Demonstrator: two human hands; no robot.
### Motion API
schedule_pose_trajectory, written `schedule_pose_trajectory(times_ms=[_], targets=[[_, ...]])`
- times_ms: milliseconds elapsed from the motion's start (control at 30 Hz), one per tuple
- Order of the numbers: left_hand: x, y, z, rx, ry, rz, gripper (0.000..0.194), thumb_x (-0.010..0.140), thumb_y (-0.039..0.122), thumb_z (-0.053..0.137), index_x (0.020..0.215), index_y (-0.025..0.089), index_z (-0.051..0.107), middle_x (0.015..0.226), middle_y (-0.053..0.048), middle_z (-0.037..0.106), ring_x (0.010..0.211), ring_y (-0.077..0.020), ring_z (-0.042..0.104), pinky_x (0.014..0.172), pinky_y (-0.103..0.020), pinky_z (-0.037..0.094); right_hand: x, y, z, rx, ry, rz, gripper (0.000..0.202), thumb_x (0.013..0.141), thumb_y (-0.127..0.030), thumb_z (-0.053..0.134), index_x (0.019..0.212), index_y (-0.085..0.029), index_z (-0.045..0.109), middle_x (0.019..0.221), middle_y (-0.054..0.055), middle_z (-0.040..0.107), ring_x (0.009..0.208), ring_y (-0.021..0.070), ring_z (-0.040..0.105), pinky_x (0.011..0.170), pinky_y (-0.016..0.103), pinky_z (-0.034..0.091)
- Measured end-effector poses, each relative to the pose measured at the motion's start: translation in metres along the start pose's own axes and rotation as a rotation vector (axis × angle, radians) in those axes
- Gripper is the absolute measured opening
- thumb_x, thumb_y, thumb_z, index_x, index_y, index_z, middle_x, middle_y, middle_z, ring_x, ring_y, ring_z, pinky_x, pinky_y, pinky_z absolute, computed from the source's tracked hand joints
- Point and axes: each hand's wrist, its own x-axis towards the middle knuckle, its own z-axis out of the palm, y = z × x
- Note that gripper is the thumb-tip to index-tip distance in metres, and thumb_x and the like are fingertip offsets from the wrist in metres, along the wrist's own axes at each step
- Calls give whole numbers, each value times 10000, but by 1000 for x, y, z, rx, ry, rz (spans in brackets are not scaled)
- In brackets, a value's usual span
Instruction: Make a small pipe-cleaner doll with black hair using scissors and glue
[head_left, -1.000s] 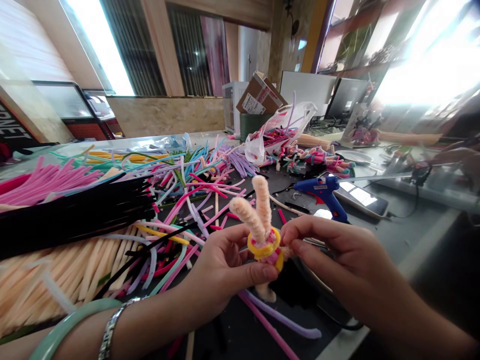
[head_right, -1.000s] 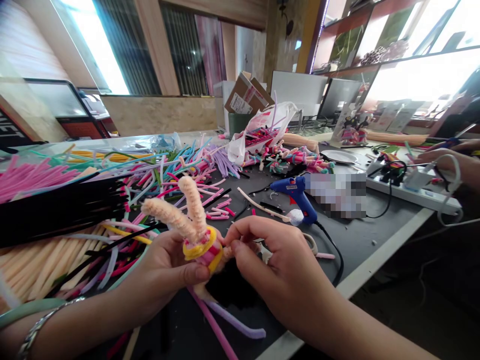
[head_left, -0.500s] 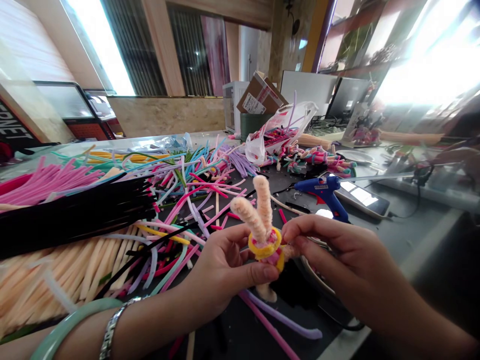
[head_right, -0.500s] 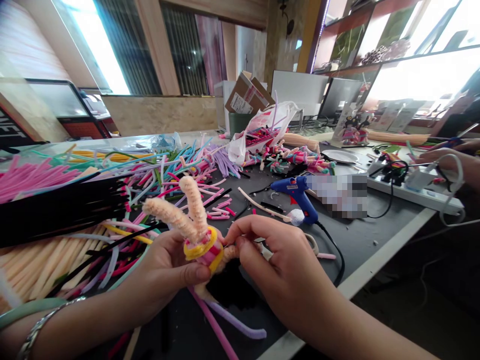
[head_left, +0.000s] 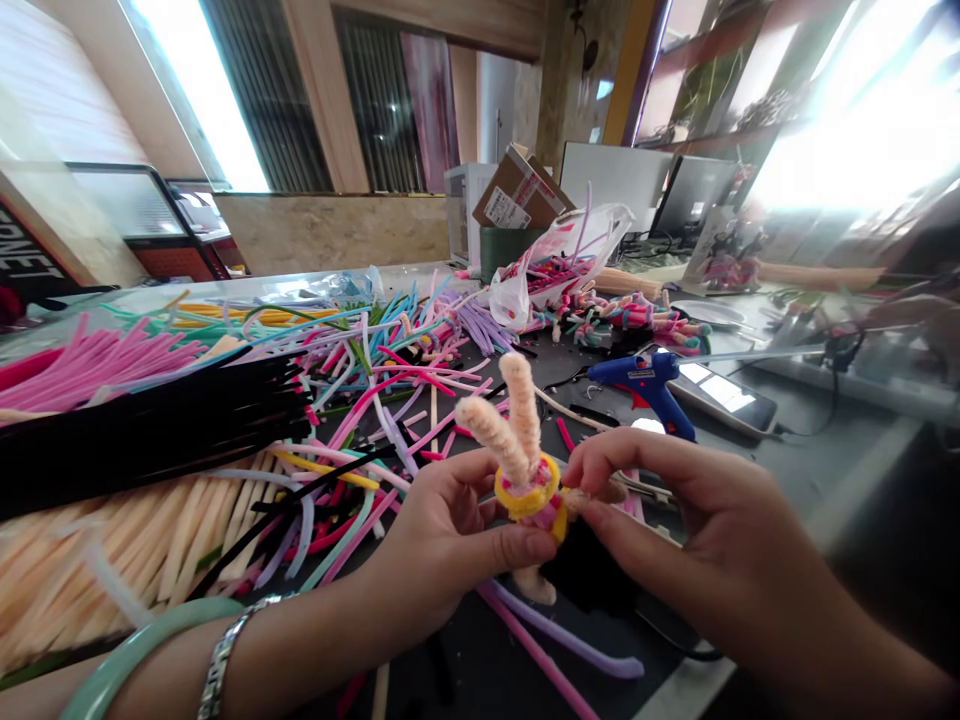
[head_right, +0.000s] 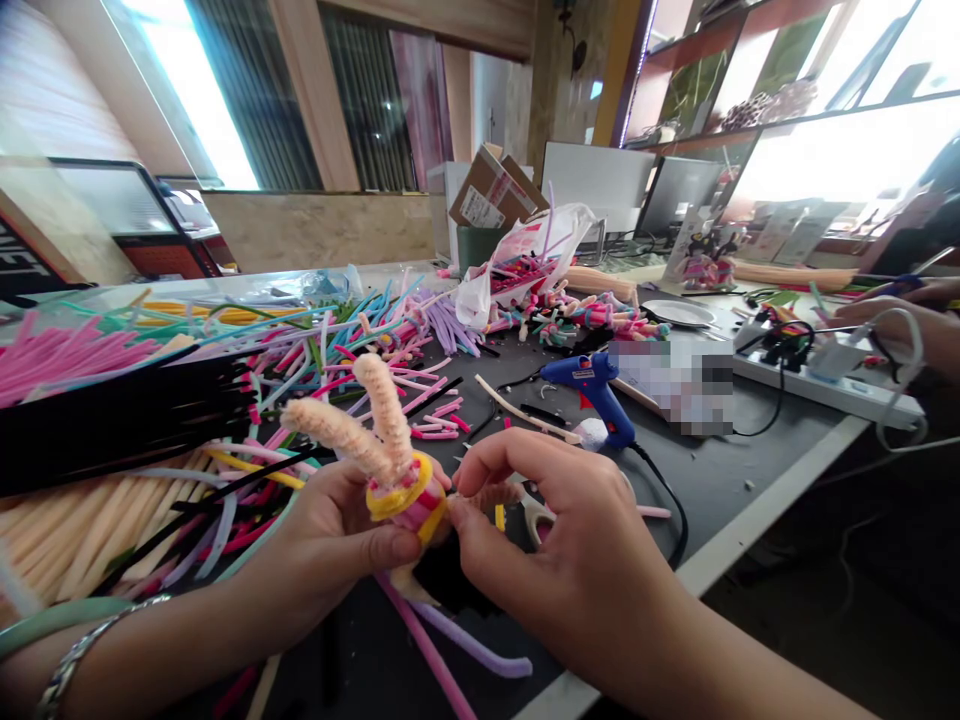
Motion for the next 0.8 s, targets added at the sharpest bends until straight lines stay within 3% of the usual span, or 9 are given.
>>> schedule_pose_trajectory(times_ms=[367,800], targets=[[0,-1,-2,43,0,20,212,676,91,806,855,179,734,793,-3,734,802,-125,690,753,-197,532,1,6,-3,-102,-70,-125,100,895,-189,510,812,-221,556,815,-8,648,730,120,587,670,222,455],[0,-1,-1,16,6,6,214,679,73,801,850,183,732,837,-1,744,792,-106,686,730,-171,527,-2,8,-2,-118,-42,-160,130,823,-109,542,835,-235,569,845,-43,657,771,104,601,702,206,451]])
